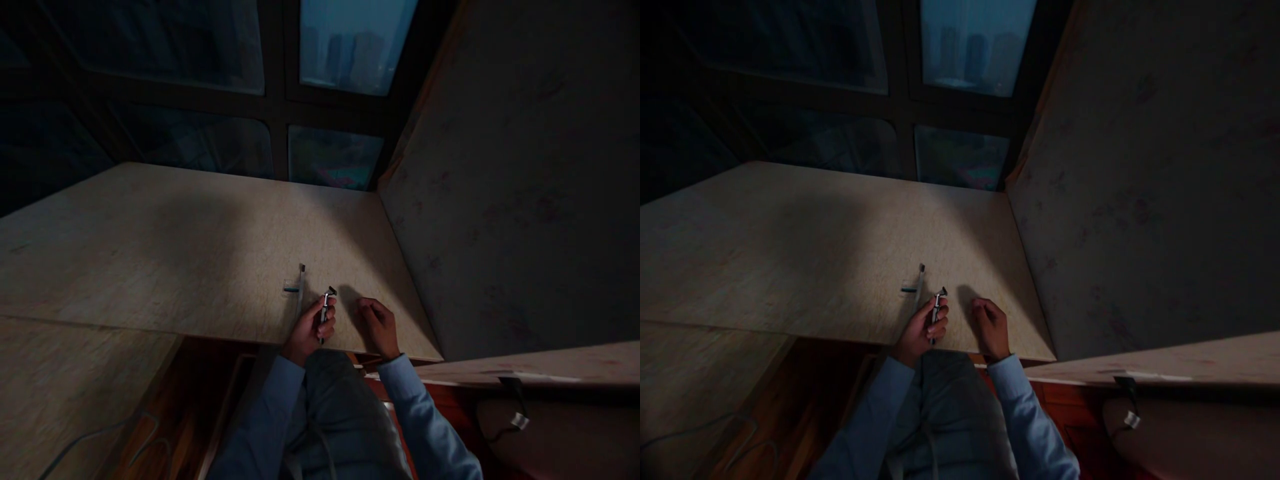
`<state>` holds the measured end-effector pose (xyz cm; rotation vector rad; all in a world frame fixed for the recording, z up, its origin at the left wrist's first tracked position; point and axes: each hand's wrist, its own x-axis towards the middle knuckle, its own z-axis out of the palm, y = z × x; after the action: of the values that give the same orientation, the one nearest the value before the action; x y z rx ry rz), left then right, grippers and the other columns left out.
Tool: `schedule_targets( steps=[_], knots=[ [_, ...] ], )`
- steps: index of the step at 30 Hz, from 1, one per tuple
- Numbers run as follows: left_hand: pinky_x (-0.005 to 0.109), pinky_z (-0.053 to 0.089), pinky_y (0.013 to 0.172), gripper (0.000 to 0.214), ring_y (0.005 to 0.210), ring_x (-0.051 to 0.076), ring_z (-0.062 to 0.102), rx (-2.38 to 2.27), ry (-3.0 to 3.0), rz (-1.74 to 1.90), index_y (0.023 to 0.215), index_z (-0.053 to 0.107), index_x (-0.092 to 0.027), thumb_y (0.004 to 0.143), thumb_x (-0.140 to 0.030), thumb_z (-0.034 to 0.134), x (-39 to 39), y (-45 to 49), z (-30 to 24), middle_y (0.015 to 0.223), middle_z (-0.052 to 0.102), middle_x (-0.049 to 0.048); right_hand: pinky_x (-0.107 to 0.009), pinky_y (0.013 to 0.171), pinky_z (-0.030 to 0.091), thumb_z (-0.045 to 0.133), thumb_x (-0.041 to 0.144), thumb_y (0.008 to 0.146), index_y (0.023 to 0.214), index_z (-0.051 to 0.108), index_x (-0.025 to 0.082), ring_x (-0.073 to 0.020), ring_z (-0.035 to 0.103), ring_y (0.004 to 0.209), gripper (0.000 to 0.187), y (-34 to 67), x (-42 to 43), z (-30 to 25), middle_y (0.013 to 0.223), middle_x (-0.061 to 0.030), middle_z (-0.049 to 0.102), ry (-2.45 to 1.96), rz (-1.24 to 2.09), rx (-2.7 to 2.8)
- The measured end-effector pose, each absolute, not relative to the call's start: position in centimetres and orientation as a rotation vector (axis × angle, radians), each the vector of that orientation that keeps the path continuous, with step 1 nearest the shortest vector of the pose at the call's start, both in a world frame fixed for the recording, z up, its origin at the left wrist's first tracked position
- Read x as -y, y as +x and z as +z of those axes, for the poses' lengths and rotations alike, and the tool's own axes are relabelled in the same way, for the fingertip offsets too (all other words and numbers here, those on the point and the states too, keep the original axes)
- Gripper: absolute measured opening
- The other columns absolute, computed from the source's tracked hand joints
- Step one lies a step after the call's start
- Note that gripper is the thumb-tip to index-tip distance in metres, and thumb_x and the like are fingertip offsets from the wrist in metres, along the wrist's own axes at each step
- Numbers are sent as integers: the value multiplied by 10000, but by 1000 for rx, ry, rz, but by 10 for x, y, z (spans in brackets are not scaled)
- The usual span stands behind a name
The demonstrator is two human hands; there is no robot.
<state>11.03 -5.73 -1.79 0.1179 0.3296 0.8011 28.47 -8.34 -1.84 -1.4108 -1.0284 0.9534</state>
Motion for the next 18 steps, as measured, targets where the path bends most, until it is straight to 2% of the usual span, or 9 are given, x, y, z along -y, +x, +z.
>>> schedule_targets(
  steps=[4,9,12,15,18],
  knots=[
    [156,212,337,301,377,16,280,-354,140,770,907,528,-101,792,-316,706,54,107,-20,636,411,-38,-250,656,457,687,436,812,1040,659,135,-138,562,736,379,281,85,-22,860,-77,616,-1170,1200,883],
    [162,226,354,448,405,22,321,-363,209,776,918,545,-83,692,-371,805,58,109,-23,637,434,-31,-253,745,452,663,389,858,1235,595,214,-130,561,819,421,275,80,-23,975,-56,569,-926,1398,947],
    [171,264,388,459,467,45,395,-404,237,805,920,544,-69,686,-360,811,62,112,-22,670,467,-5,-268,790,448,678,451,835,1244,604,190,-156,556,885,491,271,70,-21,1065,-93,586,-852,1496,1023],
    [181,290,414,462,484,47,408,-412,231,773,912,546,-72,677,-359,820,65,113,-19,704,495,8,-257,839,442,704,459,810,1215,645,216,-150,559,928,476,270,61,-20,1158,-95,599,-817,1580,1042],
    [183,293,425,443,481,44,405,-408,222,767,916,570,-77,693,-375,810,67,113,-17,709,505,11,-237,837,446,729,427,791,1190,675,238,-142,576,934,445,272,57,-18,1102,-74,627,-804,1656,1010]
  ],
)
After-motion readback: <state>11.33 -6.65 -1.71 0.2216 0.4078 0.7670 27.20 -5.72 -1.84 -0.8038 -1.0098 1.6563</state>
